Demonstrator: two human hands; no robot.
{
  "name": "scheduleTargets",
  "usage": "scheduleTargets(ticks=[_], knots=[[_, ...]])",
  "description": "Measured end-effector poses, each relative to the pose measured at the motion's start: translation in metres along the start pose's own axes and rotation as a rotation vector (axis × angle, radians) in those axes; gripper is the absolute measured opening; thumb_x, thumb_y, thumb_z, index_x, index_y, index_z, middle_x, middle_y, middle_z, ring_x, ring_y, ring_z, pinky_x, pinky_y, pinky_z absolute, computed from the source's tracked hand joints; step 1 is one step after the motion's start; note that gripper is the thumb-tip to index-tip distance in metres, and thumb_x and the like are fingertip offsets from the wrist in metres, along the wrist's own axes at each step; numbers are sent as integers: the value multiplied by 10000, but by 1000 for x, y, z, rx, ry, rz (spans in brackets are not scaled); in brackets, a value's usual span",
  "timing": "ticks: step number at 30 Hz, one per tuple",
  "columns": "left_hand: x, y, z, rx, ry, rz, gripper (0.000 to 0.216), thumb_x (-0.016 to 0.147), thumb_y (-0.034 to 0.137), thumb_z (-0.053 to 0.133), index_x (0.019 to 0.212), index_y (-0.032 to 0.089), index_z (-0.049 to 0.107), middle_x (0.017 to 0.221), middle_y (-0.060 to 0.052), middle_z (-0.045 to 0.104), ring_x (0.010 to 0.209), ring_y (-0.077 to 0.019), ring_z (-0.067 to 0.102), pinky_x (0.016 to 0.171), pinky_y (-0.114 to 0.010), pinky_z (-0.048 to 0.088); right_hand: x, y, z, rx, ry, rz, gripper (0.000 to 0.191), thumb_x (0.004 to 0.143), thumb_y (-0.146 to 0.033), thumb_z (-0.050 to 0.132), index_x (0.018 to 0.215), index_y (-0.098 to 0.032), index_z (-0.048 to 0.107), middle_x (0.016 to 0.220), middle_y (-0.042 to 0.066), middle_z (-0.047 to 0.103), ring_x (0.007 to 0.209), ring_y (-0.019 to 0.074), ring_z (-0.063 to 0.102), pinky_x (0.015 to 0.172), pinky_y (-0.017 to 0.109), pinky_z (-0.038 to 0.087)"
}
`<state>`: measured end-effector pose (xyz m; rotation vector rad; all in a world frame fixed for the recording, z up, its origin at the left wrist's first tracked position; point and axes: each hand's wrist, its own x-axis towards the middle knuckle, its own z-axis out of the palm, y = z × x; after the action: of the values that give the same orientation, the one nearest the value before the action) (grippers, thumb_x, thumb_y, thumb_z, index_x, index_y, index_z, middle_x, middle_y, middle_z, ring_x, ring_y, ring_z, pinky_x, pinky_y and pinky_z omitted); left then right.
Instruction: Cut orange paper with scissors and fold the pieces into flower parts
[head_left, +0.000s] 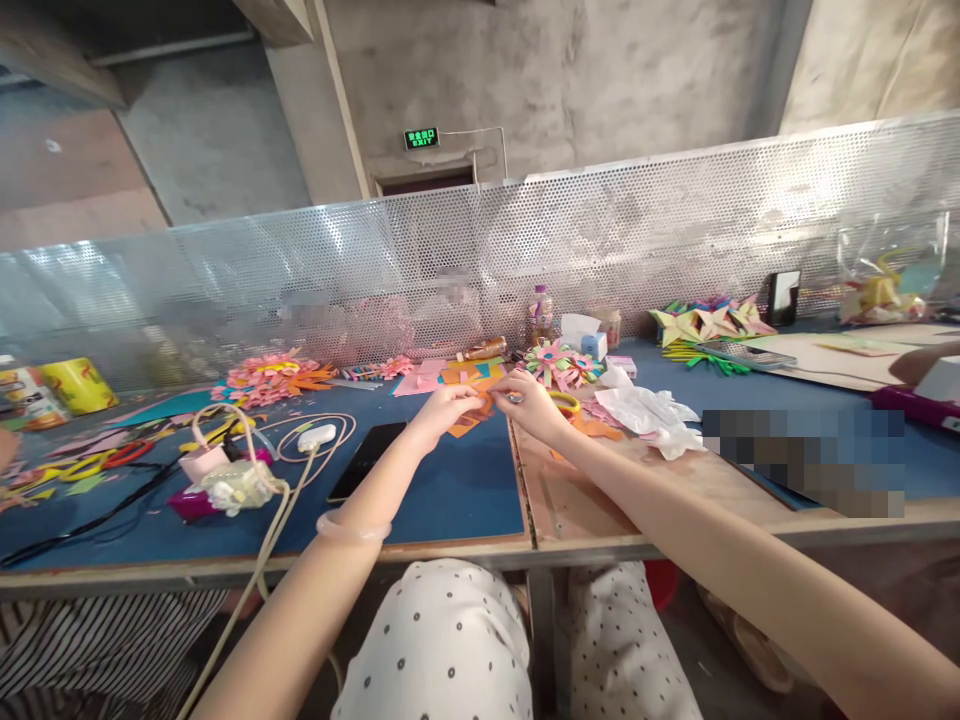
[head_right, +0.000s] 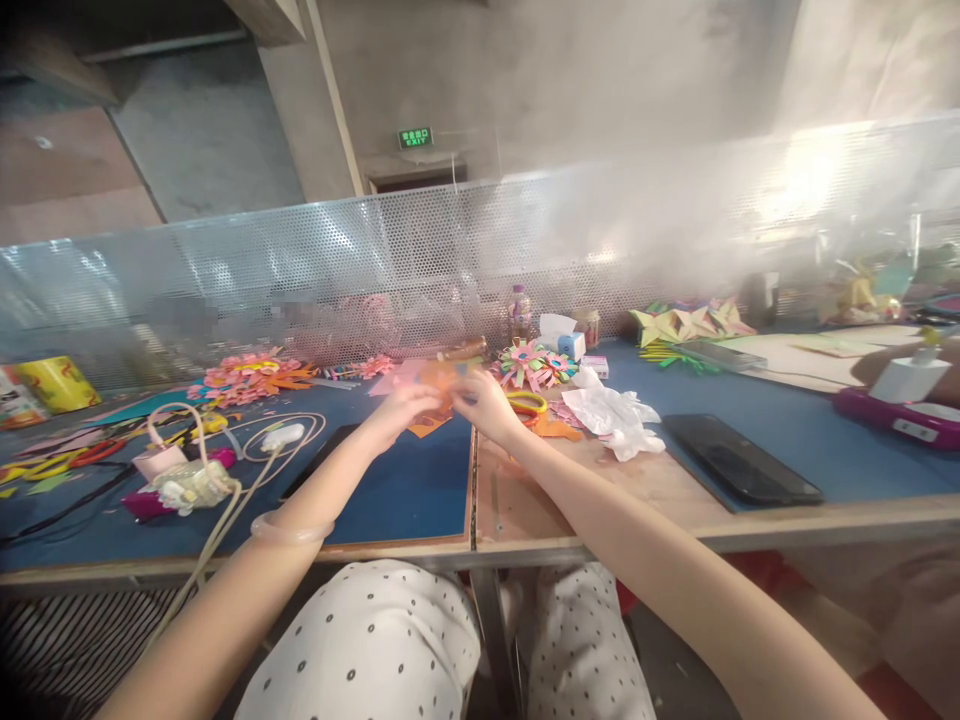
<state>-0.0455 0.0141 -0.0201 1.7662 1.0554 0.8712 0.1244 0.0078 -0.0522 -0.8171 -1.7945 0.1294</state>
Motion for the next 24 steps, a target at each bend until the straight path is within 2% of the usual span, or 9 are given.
scheduleTargets(ticks=[19,24], knots=[[2,-5,1,115,36,78,192,699,303,570,813,168,644,827,-63,688,764,-174,632,682,-274,452,1,1,-1,126,-94,70,154,749,-221,522,697,-183,662,786,34,629,782,156,550,756,281,411],[3,-6,1,118,32,91,184,713,293,557,816,166,641,848,-64,688,762,-167,633,691,-273,454,0,4,0,281,-118,231,233,775,-338,506,761,-172,670,787,22,648,746,144,568,711,263,411]])
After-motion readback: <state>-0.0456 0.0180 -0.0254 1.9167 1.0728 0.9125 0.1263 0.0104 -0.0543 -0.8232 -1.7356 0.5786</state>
